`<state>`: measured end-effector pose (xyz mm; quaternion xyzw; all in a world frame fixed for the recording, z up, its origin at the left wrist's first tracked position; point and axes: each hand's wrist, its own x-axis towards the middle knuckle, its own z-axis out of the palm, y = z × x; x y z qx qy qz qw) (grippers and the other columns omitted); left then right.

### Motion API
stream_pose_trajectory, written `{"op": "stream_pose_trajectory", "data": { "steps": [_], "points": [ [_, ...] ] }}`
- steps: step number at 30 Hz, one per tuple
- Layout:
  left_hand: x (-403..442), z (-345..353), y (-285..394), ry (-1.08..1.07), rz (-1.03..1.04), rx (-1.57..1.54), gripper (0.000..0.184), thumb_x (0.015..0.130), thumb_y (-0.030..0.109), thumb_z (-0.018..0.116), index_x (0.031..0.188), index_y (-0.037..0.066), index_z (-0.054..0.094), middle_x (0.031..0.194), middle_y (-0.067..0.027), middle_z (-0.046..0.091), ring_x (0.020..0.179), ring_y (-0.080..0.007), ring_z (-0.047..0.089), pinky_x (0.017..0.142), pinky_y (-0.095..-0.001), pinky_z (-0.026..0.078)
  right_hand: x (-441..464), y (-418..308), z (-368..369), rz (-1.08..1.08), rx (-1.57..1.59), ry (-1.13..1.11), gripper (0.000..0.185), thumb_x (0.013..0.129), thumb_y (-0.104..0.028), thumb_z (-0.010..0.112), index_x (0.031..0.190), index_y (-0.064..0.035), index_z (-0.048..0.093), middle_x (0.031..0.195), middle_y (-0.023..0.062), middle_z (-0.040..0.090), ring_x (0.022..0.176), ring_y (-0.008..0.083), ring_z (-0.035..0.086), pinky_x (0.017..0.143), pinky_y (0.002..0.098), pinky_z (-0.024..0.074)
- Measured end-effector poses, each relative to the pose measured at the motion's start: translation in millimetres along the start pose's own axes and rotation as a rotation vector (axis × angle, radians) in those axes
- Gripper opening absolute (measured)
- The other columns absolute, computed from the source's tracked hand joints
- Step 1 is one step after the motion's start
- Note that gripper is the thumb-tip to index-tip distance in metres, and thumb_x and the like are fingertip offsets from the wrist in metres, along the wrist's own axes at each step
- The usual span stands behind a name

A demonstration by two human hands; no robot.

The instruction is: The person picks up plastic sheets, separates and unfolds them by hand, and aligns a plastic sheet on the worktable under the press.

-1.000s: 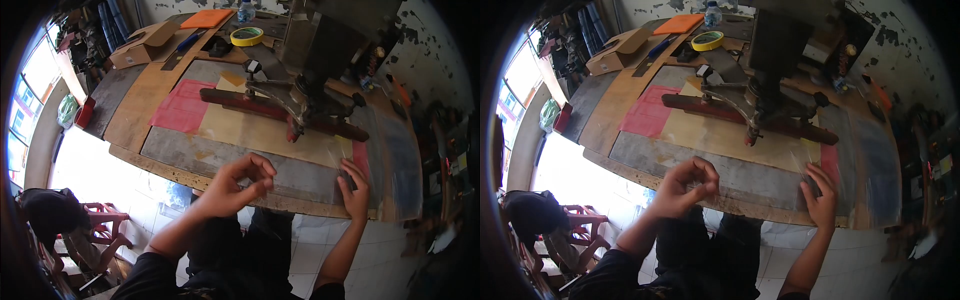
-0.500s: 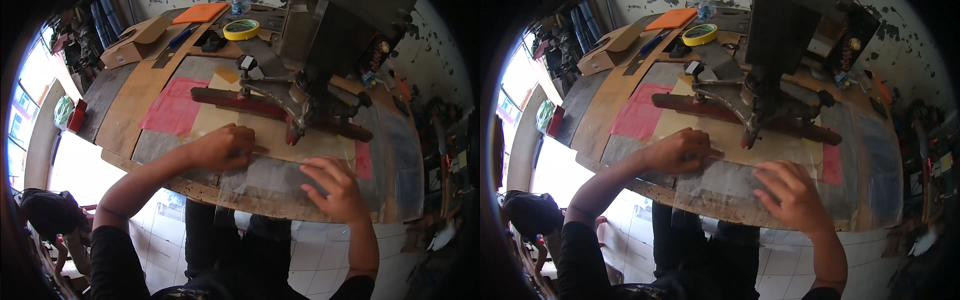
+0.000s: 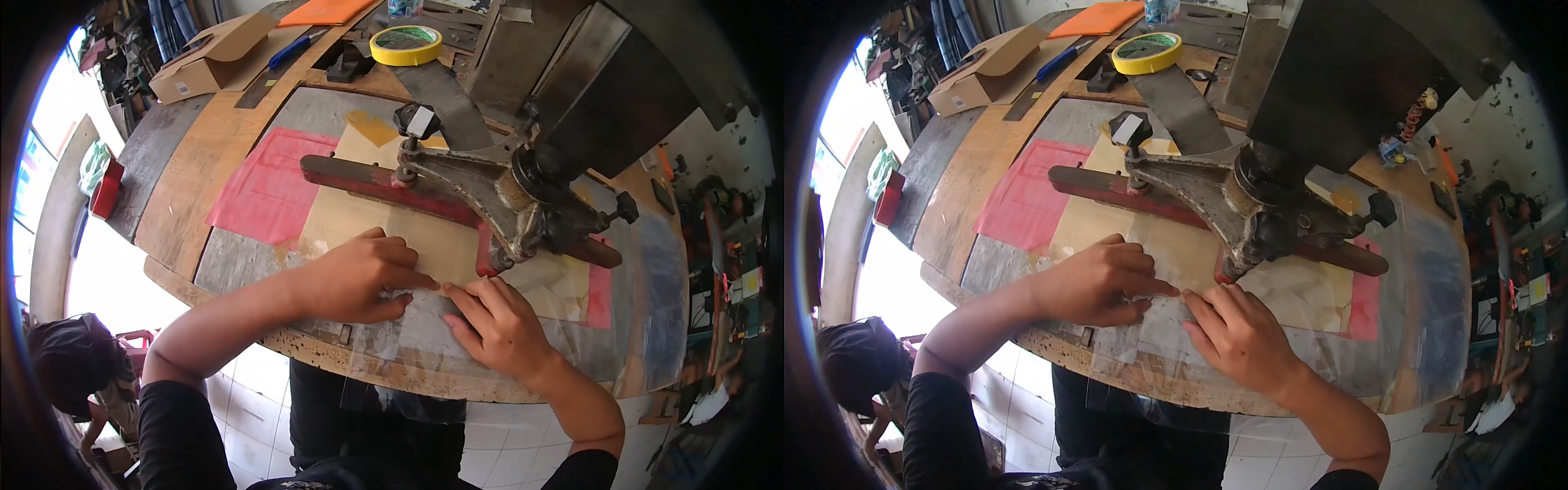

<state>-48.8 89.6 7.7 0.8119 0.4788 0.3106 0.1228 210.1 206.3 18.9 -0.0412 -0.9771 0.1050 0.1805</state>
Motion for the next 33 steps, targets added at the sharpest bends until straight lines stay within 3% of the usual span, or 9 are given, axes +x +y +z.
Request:
{"op": "stream_pose_trajectory", "data": {
  "steps": [5, 9, 12, 18, 20, 23, 33],
  "points": [
    [-1, 3, 0, -0.028, -0.072, 0.023, 0.041, 0.077, 0.015, 0.076, 0.117, 0.011, 0.08, 0.093, -0.0043, 0.068, 0.095, -0.026, 0.066, 0.084, -0.0422, 0.05, -2, 0, 1, 0.016, 0.009, -0.028, 0.037, 0.094, -0.016, 0.076, 0.125, 0.0035, 0.072, 0.098, 0.0086, 0.057, 0.09, 0.0249, 0.064, 0.078, 0.037, 0.0585],
    [0, 2, 2, -0.051, -0.096, 0.028, 0.04, 0.076, 0.015, 0.075, 0.116, 0.011, 0.08, 0.094, -0.0044, 0.068, 0.095, -0.0258, 0.067, 0.085, -0.0414, 0.051, -2, 2, 4, 0.028, 0.042, -0.025, 0.037, 0.095, -0.017, 0.076, 0.126, 0.0033, 0.072, 0.096, 0.0082, 0.055, 0.088, 0.0243, 0.064, 0.076, 0.037, 0.0583],
    [-1, 3, 1, -0.021, -0.079, 0.044, 0.038, 0.079, 0.013, 0.078, 0.117, 0.013, 0.081, 0.093, -0.0032, 0.068, 0.088, -0.023, 0.068, 0.082, -0.0394, 0.05, -2, 1, 2, 0.032, 0.042, -0.038, 0.036, 0.096, -0.017, 0.075, 0.126, 0.003, 0.072, 0.095, 0.0082, 0.055, 0.088, 0.0239, 0.064, 0.076, 0.037, 0.0582],
    [1, 10, 4, 0.041, -0.074, 0.054, 0.026, 0.083, 0.012, 0.078, 0.109, 0.009, 0.079, 0.091, -0.0065, 0.069, 0.085, -0.0283, 0.069, 0.077, -0.0433, 0.055, 1, -1, 1, 0.027, 0.039, -0.04, 0.034, 0.095, -0.015, 0.075, 0.125, 0.0025, 0.072, 0.095, 0.0082, 0.054, 0.086, 0.0237, 0.064, 0.075, 0.0371, 0.0581],
    [4, 16, 3, 0.113, -0.214, -0.022, 0.013, 0.088, 0.011, 0.077, 0.1, 0.007, 0.077, 0.087, -0.0099, 0.069, 0.079, -0.0327, 0.07, 0.073, -0.0453, 0.057, 2, -2, 0, 0.031, 0.048, -0.036, 0.034, 0.095, -0.015, 0.075, 0.124, 0.0024, 0.072, 0.094, 0.0082, 0.054, 0.086, 0.0239, 0.064, 0.075, 0.0373, 0.0581],
    [9, 17, 5, 0.119, -0.287, -0.043, 0.008, 0.091, 0.011, 0.075, 0.096, 0.005, 0.074, 0.085, -0.0117, 0.068, 0.074, -0.0344, 0.07, 0.068, -0.0457, 0.057, 2, -1, 0, 0.035, 0.06, -0.031, 0.032, 0.095, -0.015, 0.076, 0.122, 0.0025, 0.072, 0.094, 0.0086, 0.055, 0.086, 0.0245, 0.064, 0.075, 0.0375, 0.0582],
    [28, 17, 8, 0.005, -0.193, 0.203, 0.011, 0.092, 0.015, 0.074, 0.096, 0.005, 0.074, 0.09, -0.0114, 0.07, 0.072, -0.035, 0.071, 0.067, -0.046, 0.058, -3, 0, 5, 0.023, 0.063, 0.024, 0.031, 0.094, -0.017, 0.077, 0.118, 0.002, 0.072, 0.097, 0.0107, 0.058, 0.088, 0.0281, 0.067, 0.078, 0.0395, 0.0589]
  ]
}}
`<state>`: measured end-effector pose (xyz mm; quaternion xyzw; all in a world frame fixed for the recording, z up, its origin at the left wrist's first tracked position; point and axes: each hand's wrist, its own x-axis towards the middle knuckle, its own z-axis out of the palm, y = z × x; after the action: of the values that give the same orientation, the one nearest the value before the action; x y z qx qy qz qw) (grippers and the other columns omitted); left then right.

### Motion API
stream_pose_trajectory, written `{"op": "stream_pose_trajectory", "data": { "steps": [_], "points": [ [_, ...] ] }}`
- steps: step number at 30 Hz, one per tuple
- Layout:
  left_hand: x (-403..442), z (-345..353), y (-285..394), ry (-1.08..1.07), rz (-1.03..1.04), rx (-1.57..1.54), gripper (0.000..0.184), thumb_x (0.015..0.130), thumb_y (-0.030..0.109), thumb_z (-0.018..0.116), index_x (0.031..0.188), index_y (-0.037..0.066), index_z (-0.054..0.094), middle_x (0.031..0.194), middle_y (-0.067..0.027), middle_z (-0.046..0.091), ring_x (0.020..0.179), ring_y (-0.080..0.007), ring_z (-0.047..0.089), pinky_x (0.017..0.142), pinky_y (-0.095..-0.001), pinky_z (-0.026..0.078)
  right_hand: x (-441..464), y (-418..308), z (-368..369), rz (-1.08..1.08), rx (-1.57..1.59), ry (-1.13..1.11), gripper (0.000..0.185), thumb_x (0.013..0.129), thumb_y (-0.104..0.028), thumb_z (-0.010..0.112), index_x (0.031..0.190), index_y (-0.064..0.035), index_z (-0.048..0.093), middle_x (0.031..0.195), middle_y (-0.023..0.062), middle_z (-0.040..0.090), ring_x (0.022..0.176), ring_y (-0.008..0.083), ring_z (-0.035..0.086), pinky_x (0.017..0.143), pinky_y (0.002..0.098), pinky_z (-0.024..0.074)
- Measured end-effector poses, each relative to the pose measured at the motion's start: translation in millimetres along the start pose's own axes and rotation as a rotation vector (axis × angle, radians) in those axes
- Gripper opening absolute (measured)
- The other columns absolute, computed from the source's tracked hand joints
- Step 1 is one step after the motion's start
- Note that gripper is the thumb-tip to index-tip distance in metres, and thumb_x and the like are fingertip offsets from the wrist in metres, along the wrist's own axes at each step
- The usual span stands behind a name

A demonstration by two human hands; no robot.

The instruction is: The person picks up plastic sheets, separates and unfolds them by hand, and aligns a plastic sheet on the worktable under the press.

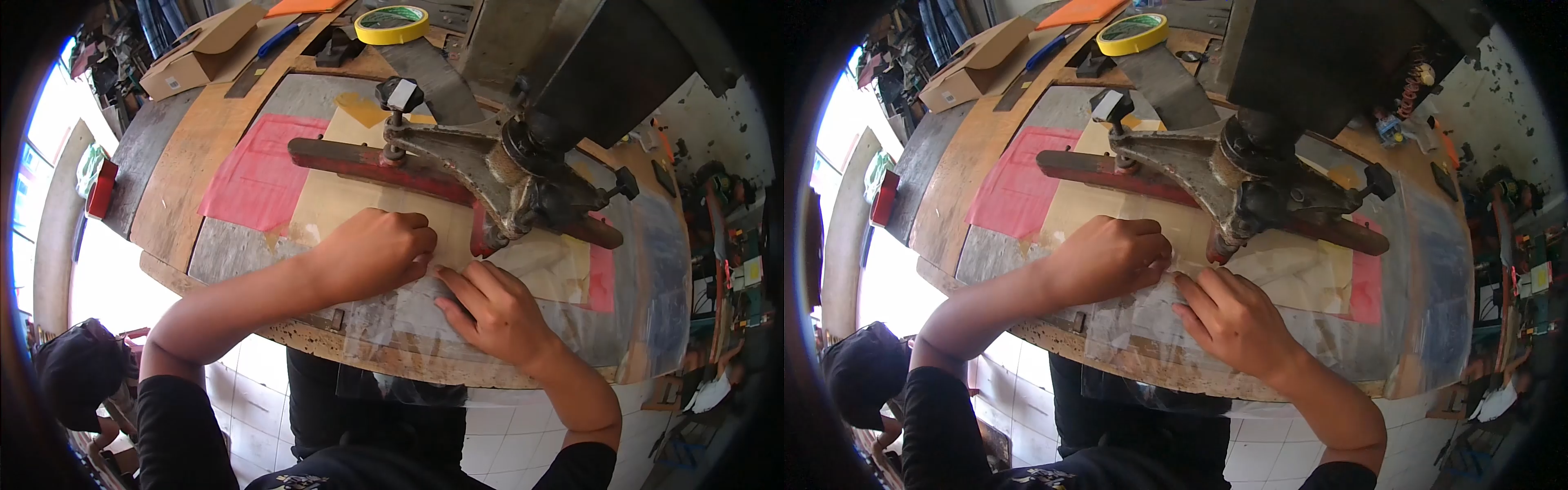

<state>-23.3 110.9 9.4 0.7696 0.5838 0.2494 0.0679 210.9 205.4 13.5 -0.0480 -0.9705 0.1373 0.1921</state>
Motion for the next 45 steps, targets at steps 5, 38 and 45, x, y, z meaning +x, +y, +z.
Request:
{"op": "stream_pose_trajectory", "data": {
  "steps": [5, 38, 45],
  "points": [
    [-4, -5, 4, -0.02, -0.054, -0.049, 0.01, 0.093, 0.018, 0.072, 0.093, 0.008, 0.072, 0.094, -0.0096, 0.068, 0.078, -0.0343, 0.071, 0.072, -0.0467, 0.059, -1, -2, -3, 0.012, 0.003, -0.017, 0.033, 0.093, -0.017, 0.078, 0.119, 0.0021, 0.072, 0.098, 0.0108, 0.058, 0.09, 0.0284, 0.067, 0.079, 0.04, 0.0592],
    [-4, -5, 22, -0.104, 0.199, 0.396, 0.012, 0.083, 0.015, 0.071, 0.091, 0.006, 0.068, 0.086, -0.0054, 0.059, 0.071, -0.023, 0.072, 0.065, -0.0355, 0.061, 0, -2, -3, 0.01, 0.002, 0.002, 0.033, 0.093, -0.016, 0.078, 0.118, 0.004, 0.072, 0.097, 0.0118, 0.058, 0.089, 0.0289, 0.067, 0.078, 0.0403, 0.0591],
    [-3, -1, 30, -0.136, 0.331, 0.555, 0.013, 0.081, 0.015, 0.071, 0.09, 0.006, 0.068, 0.084, -0.0038, 0.058, 0.072, -0.0185, 0.07, 0.068, -0.0329, 0.06, -2, -1, -2, 0.032, 0.027, 0.016, 0.031, 0.093, -0.017, 0.079, 0.114, 0.0042, 0.072, 0.096, 0.012, 0.058, 0.086, 0.0294, 0.068, 0.078, 0.0403, 0.0593]
  ]
}}
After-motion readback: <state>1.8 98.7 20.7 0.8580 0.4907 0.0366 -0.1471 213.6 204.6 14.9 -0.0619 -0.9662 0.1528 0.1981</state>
